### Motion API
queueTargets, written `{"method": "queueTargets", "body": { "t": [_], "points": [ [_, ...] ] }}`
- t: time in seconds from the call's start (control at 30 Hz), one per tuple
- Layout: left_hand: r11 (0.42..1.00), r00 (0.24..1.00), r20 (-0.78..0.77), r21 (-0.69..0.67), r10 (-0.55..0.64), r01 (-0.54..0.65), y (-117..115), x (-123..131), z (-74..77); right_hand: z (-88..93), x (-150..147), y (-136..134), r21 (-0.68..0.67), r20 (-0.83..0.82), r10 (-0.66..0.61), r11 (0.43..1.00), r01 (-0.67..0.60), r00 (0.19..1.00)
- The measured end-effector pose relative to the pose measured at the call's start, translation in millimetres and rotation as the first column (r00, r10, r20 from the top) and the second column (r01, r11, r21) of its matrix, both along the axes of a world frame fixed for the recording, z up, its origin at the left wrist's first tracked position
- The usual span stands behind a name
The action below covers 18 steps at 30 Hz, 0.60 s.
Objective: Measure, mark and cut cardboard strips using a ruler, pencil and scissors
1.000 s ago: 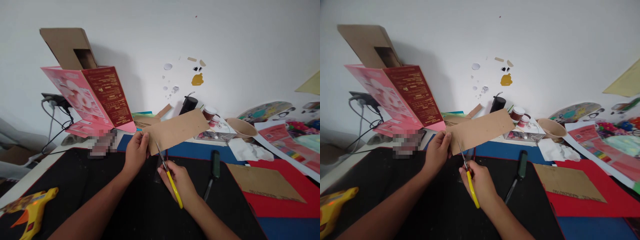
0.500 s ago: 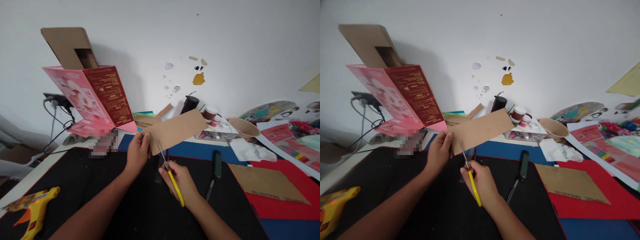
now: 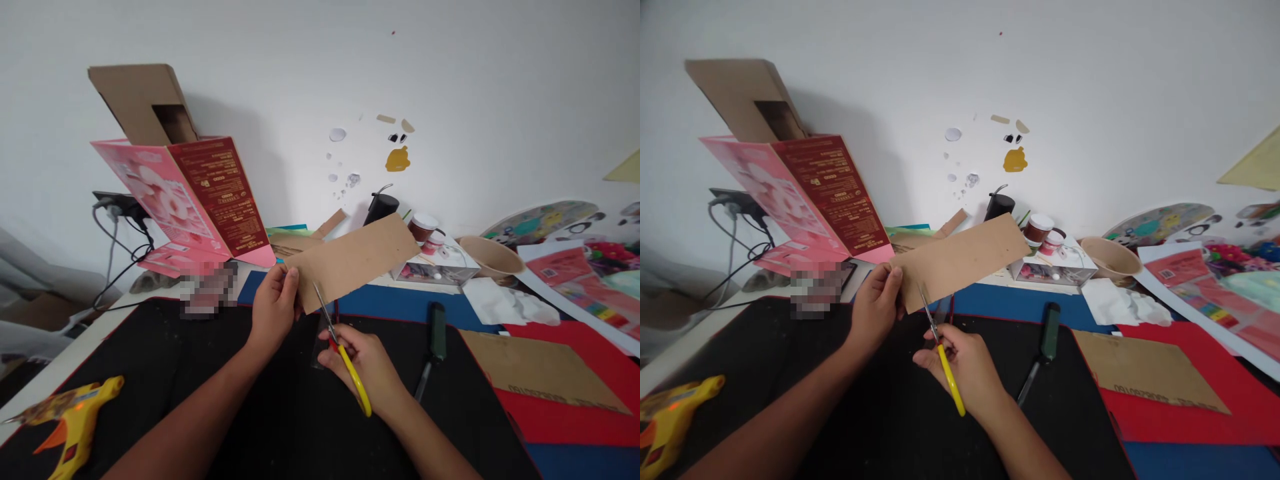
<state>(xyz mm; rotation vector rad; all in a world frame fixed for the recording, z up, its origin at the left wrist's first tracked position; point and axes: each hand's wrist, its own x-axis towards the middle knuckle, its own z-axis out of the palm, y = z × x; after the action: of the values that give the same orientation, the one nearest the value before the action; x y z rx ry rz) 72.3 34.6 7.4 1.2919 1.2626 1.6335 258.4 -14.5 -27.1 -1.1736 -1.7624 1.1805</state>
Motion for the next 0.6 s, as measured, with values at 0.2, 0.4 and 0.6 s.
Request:
{"method": "queueTargets", "body": {
  "t": [0.2, 0.4, 0.6],
  "points": [
    [1.0, 1.0, -0.015, 0.004, -0.005, 0.005, -1.4, -0.8, 3.0, 2.2, 3.5, 1.1, -0.077, -0.077, 0.072, 0.994, -0.078, 0.994],
    [1.0, 1.0, -0.023, -0.012, -0.022, 0.022, -4.8, 5.1, 0.9, 3.1, 3.1, -1.0, -0.106, -0.088, 0.065, 0.992, -0.075, 0.994],
    [1.0, 1.0, -0.013, -0.025, -0.015, 0.015, -5.8, 10.2, -2.7, 6.8, -3.1, -4.4, -0.104, -0.004, -0.021, 0.994, 0.021, 1.0]
  ]
}}
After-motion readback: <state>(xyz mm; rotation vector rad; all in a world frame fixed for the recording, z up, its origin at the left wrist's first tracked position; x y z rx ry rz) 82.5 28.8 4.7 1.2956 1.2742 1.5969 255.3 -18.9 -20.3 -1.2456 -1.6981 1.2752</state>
